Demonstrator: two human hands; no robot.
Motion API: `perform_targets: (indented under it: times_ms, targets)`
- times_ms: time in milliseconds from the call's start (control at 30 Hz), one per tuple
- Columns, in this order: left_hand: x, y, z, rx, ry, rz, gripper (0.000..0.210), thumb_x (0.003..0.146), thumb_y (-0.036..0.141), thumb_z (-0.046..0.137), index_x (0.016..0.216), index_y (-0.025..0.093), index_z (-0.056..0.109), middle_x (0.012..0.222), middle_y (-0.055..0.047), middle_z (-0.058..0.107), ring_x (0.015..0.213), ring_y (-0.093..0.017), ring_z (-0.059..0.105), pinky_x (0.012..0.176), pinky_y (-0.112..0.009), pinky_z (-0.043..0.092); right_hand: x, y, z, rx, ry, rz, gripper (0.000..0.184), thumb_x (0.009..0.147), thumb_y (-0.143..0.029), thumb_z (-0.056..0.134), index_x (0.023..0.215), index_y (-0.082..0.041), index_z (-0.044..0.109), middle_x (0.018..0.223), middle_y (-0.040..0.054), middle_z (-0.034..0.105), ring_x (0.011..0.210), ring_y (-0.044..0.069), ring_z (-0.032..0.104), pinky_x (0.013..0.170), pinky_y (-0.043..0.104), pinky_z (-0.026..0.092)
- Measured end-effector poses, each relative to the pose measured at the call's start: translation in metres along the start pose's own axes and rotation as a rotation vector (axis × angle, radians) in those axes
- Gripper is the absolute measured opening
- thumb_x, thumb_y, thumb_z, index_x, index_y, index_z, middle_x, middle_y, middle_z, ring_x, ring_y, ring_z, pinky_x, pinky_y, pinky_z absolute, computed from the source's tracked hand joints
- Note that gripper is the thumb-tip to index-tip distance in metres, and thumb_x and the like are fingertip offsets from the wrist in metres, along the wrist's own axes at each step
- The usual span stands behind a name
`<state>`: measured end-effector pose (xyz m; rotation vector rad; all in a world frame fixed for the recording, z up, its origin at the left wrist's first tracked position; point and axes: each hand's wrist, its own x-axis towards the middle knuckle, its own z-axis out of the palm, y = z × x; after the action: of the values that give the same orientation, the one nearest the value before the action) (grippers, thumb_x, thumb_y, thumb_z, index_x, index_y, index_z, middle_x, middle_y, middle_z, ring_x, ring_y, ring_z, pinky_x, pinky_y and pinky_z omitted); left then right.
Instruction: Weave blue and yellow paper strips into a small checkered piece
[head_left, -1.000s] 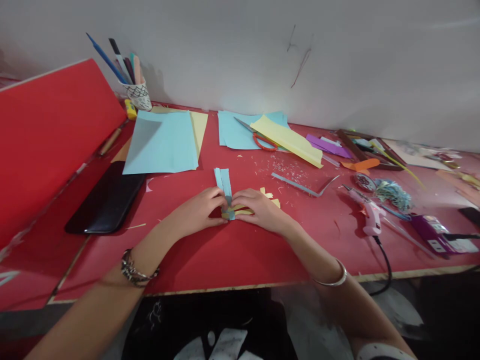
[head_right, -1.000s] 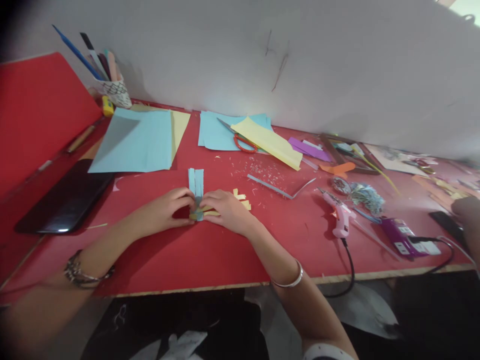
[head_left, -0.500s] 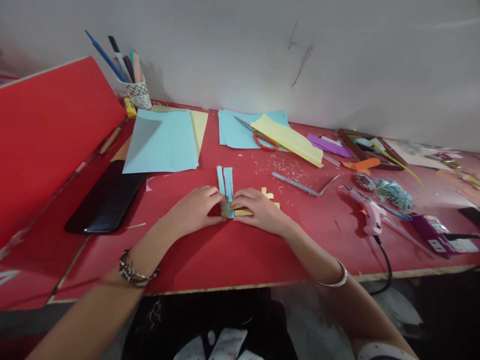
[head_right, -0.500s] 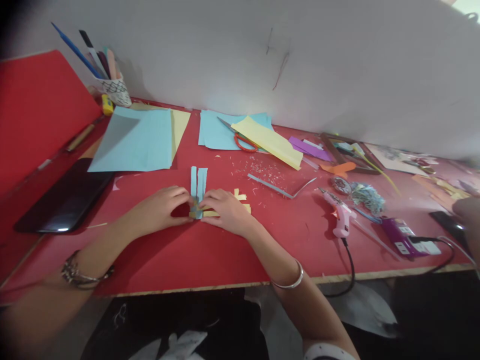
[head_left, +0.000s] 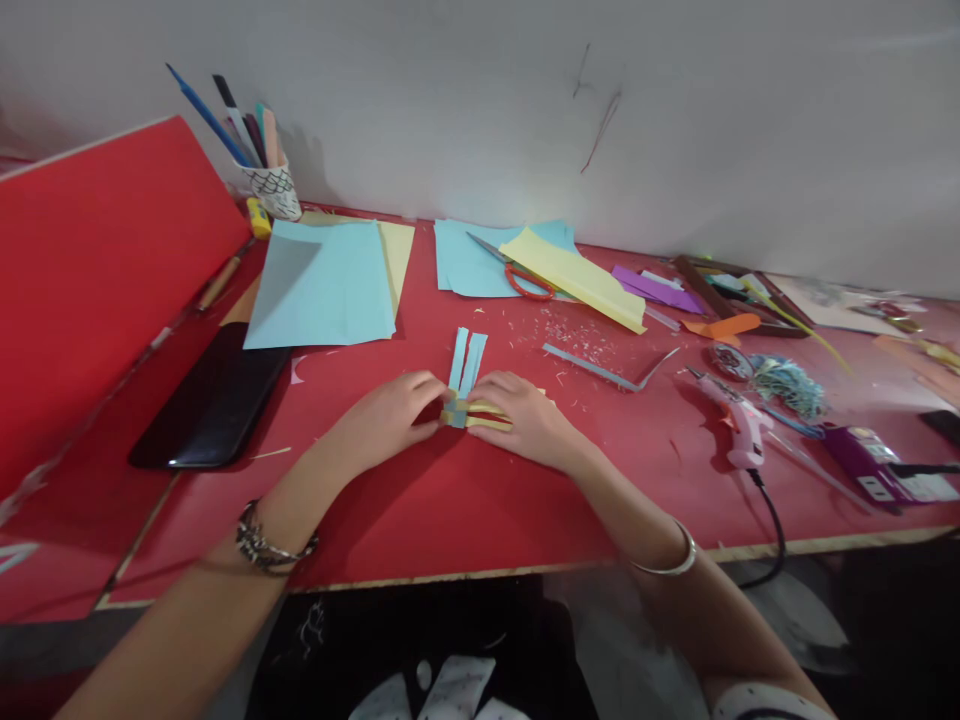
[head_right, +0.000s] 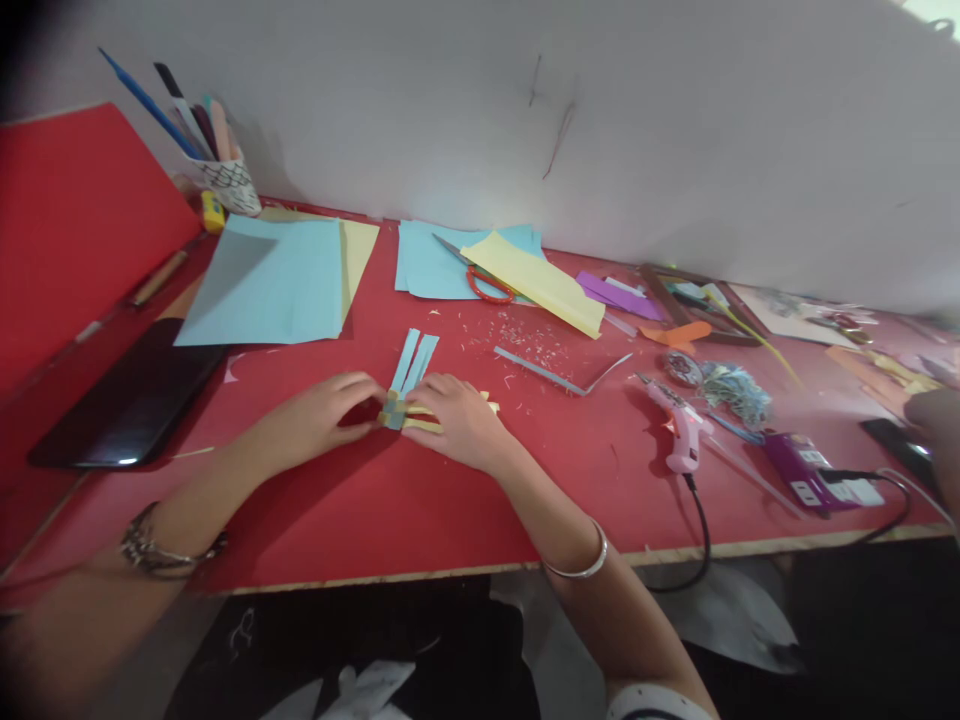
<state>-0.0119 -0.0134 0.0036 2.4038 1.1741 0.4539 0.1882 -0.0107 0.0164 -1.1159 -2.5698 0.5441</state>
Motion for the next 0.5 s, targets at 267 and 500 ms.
perform_targets:
  times_ms: [267,500]
  targets:
    - [0.0041,-0.0024,0.0065,0.133,0.025,0.049,0.027,0.08,0.023,0.048,0.106,0.015,0.05,0.107,-0.011,0.052,0.1,-0.024,0.049,0.084,-0.037,0.042,-0.0011,0.0003,-0.0022,-0.061,-0.012,0.051,0.009,0.08,-0.016,0.051,0.086,-0.016,0.058,0.09,0.0075,0.057,0.085,0.017,0.053,0.074,0.029,0.042]
    - [0.0042,-0.0029,0.0046,0.076,0.023,0.0,0.024,0.079,0.027,0.048,0.1,0.015,0.05,0.104,-0.009,0.051,0.095,-0.022,0.049,0.081,-0.037,0.043,-0.0022,0.0009,-0.0034,-0.061,-0.014,0.05,0.011,0.08,-0.02,0.052,0.089,-0.017,0.058,0.092,0.0069,0.056,0.085,0.017,0.053,0.072,0.028,0.042]
